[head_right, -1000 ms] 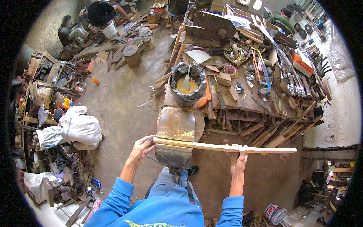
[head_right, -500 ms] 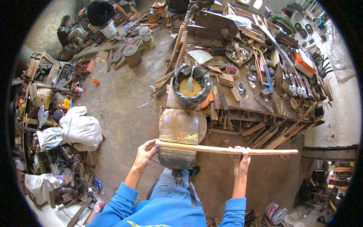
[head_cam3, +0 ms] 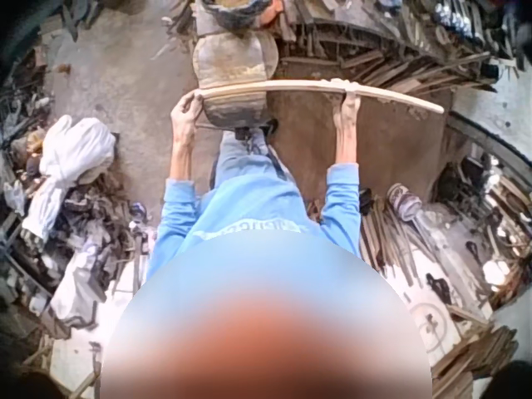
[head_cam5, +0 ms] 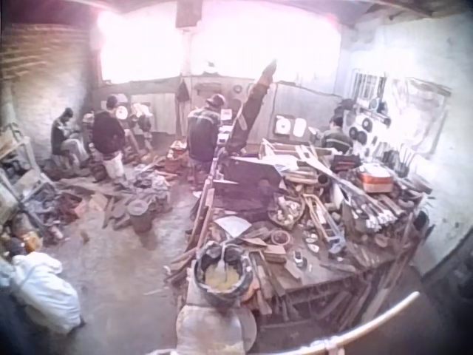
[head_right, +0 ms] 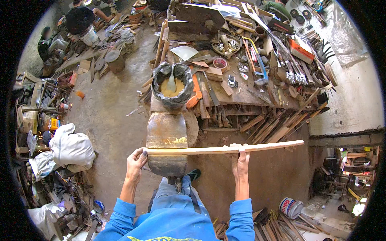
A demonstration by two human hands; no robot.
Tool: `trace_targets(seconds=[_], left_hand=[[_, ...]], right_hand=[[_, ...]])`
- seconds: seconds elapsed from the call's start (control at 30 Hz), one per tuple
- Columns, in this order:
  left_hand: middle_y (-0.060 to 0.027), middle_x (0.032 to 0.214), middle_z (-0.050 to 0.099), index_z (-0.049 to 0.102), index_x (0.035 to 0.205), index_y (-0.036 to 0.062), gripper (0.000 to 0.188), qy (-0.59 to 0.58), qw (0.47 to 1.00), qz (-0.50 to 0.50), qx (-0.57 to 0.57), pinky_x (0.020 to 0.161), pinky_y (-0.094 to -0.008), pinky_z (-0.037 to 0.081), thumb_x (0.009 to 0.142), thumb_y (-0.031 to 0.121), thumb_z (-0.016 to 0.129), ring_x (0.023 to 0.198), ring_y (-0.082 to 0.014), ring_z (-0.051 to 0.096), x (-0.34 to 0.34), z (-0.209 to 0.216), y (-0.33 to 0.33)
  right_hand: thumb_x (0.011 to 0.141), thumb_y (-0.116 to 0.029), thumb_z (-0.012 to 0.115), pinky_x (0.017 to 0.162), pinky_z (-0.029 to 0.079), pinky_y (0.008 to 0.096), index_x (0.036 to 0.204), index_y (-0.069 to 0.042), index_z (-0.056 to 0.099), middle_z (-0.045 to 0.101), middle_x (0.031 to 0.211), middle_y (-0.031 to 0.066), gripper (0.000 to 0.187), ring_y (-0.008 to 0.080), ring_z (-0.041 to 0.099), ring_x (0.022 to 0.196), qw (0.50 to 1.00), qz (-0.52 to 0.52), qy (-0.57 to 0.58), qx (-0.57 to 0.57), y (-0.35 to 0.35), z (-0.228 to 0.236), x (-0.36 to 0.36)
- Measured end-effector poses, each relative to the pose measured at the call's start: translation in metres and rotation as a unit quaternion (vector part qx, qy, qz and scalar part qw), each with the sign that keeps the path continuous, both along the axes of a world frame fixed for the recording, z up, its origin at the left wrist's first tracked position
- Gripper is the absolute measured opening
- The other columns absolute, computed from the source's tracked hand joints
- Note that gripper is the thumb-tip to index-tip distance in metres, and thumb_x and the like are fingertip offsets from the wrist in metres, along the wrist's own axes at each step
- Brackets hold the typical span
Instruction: The person repeatedly smooths a long wooden dowel on a rotating grinding wheel, applying a paste from a nearby container and using a small tool to scrape or refine the surface. The dowel is turned and repositioned multiple times to work different sections.
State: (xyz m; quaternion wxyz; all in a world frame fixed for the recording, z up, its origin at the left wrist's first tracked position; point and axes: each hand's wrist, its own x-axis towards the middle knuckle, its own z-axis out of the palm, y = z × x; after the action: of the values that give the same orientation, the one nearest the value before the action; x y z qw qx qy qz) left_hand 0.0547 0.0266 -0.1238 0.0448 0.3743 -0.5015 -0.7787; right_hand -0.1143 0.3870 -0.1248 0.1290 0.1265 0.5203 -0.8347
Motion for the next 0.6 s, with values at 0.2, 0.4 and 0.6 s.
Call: trace_targets(seconds=[0.2, 0.4, 0.6], left_hand=[[-0.0109, 0.119, 0.066, 0.059, 0.126, -0.0039, 0.040, 0.024, 0.999, -0.001, 0.024, 0.090, -0.0273, 0.053, 0.096, 0.021, 0.068, 0.103, -0.0151, 0.065, 0.005, -0.009, -0.004], [-0.0207, 0.133, 0.057, 0.049, 0.137, -0.0066, 0.054, -0.167, 0.958, 0.067, -0.224, 0.092, -0.0367, 0.052, 0.100, 0.031, 0.061, 0.118, -0.0245, 0.058, 0.071, -0.123, -0.003], [-0.0273, 0.158, 0.018, 0.013, 0.152, -0.0035, 0.116, -0.104, 0.789, 0.342, 0.500, 0.115, -0.0579, 0.026, 0.080, 0.075, 0.058, 0.146, -0.0401, 0.022, 0.122, -0.241, -0.003]], right_hand=[[0.097, -0.024, 0.066, 0.091, 0.056, 0.0478, 0.099, -0.012, 0.044, 0.065, 0.099, 0.0100, 0.025, 0.0278, 0.068, 0.098, 1.000, 0.002, 0.013, -0.005, 0.000, 0.002, 0.000], [0.097, -0.028, 0.065, 0.087, 0.055, 0.0453, 0.103, -0.012, 0.046, 0.067, 0.104, 0.0117, 0.026, 0.0295, 0.070, 0.098, 1.000, 0.005, 0.015, -0.013, 0.008, -0.003, 0.000], [0.098, -0.037, 0.063, 0.082, 0.060, 0.0481, 0.108, -0.009, 0.049, 0.067, 0.104, 0.0127, 0.033, 0.0364, 0.070, 0.100, 1.000, 0.007, 0.028, 0.003, 0.007, -0.007, 0.001]])
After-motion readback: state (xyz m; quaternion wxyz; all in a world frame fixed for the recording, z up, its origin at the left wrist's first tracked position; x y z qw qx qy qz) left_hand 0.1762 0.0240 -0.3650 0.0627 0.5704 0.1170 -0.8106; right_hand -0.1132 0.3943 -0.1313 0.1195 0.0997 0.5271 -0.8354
